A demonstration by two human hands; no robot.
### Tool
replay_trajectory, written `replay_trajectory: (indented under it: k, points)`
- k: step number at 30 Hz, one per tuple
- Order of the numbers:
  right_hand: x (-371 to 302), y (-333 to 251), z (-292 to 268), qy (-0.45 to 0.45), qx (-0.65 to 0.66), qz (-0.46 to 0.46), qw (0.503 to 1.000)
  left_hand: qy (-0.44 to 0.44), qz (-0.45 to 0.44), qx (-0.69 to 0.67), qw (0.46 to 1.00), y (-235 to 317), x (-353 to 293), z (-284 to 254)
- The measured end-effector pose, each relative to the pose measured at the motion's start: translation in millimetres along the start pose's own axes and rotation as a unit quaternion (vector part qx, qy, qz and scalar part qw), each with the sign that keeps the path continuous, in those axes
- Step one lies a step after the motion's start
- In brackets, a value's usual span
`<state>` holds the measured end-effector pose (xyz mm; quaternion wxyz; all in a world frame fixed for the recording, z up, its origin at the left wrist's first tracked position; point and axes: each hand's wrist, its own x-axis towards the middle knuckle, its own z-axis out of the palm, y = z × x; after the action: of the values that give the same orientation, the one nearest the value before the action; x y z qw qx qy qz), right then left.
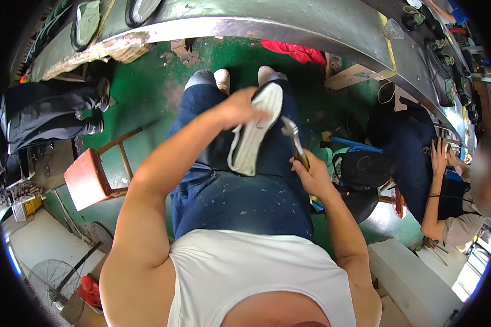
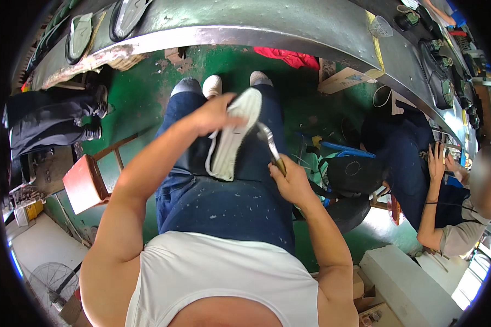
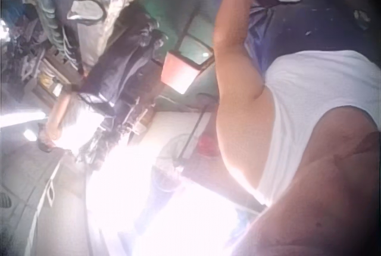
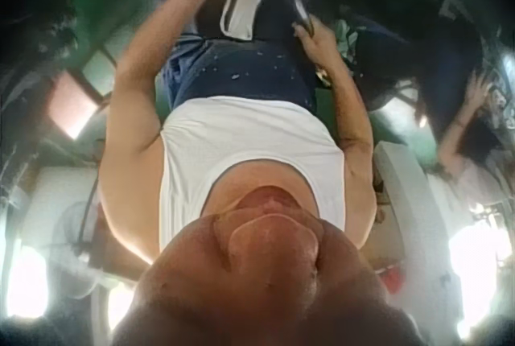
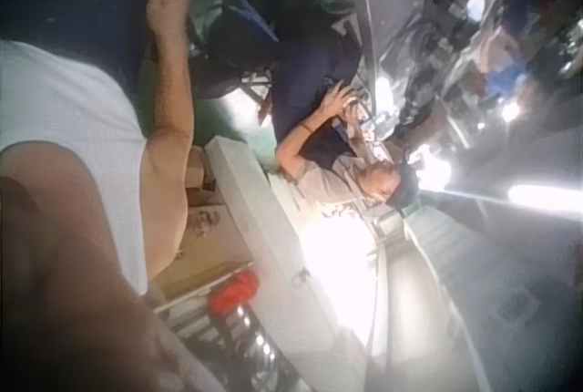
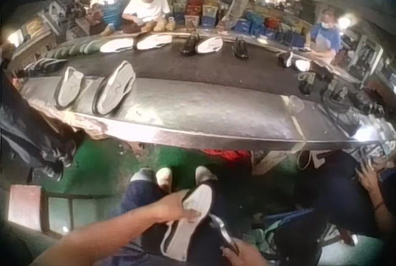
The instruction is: Trim and finish the underside of shoe uppers on a last using pliers and a tool.
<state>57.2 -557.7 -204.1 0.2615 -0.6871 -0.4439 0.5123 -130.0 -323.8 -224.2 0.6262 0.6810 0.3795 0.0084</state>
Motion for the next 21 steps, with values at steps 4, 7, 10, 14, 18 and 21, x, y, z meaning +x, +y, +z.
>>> replay_trajectory:
  k: [4,7,10,14,18,21]
  points:
    - [3.7,-24.0,-9.9,-0.038,-0.097,-0.056,0.993,0.206,0.081,0.163,0.961,-37.2,-57.8,33.9]
    - [22.8,-30.2,-14.8,-0.058,-0.155,-0.115,0.979,0.228,0.071,0.104,0.966,-25.5,-65.2,40.8]
    - [40.3,-22.8,-17.7,0.005,-0.252,-0.236,0.939,0.241,0.150,0.200,0.938,-22.9,-60.2,44.0]
    - [52.6,-117.1,-43.1,-0.204,-0.377,-0.004,0.903,0.245,0.163,0.243,0.924,-15.4,-71.5,52.0]
    - [69.1,-119.8,-40.4,-0.238,-0.386,-0.001,0.891,0.274,0.033,-0.022,0.961,-46.0,-47.8,48.4]
    - [75.2,-73.9,-17.6,-0.164,-0.303,-0.049,0.938,0.083,-0.092,-0.502,0.856,-65.0,-31.1,51.8]
